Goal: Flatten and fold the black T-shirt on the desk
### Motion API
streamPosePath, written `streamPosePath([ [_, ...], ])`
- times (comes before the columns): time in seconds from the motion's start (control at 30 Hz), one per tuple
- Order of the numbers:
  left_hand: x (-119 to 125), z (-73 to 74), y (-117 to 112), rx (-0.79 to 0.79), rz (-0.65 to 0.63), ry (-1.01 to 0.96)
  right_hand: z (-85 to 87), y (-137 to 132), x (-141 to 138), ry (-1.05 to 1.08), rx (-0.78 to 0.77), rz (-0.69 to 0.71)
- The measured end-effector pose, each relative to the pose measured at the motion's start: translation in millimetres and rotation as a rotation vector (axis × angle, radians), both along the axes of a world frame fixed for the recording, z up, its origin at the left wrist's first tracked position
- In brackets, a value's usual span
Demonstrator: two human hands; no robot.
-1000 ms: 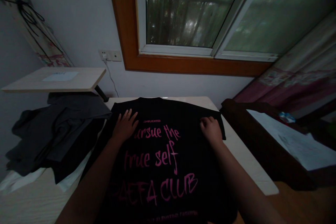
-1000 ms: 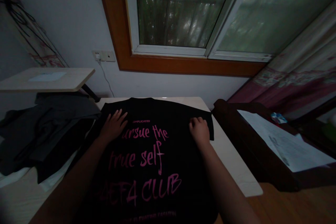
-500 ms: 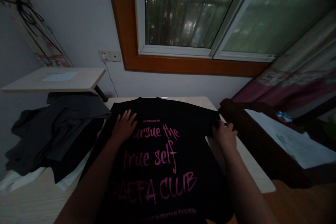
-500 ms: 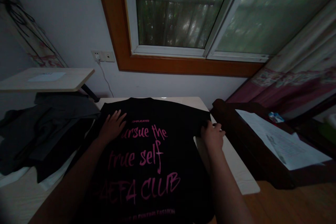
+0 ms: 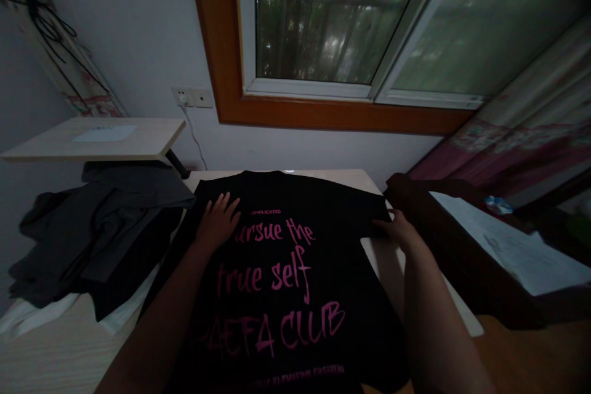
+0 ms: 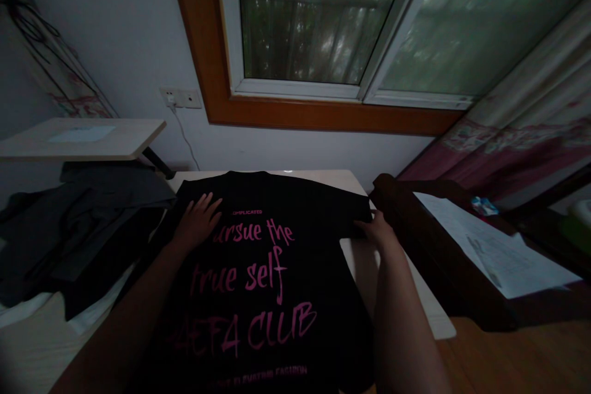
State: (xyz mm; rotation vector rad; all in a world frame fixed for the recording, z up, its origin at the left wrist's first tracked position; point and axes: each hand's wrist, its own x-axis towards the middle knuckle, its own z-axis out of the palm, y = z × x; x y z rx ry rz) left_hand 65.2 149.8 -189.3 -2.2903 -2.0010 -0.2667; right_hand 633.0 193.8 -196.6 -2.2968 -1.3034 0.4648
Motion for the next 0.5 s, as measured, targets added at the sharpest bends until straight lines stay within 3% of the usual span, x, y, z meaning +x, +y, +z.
streamPosePath([
  [0.13, 0, -0.1, 0, 0.002, 0.0, -0.001, 15.1, 4, -14, -0.049, 0.067, 0.105],
  [0.3, 0, -0.5, 0, -0.003, 0.001, 0.003, 46.4, 4, -51, -0.153, 0.184, 0.208],
  [0.5, 0, 0.6, -1, 0.004, -0.009, -0.001, 77.0, -9, -111, -0.308, 0.517, 0.568],
])
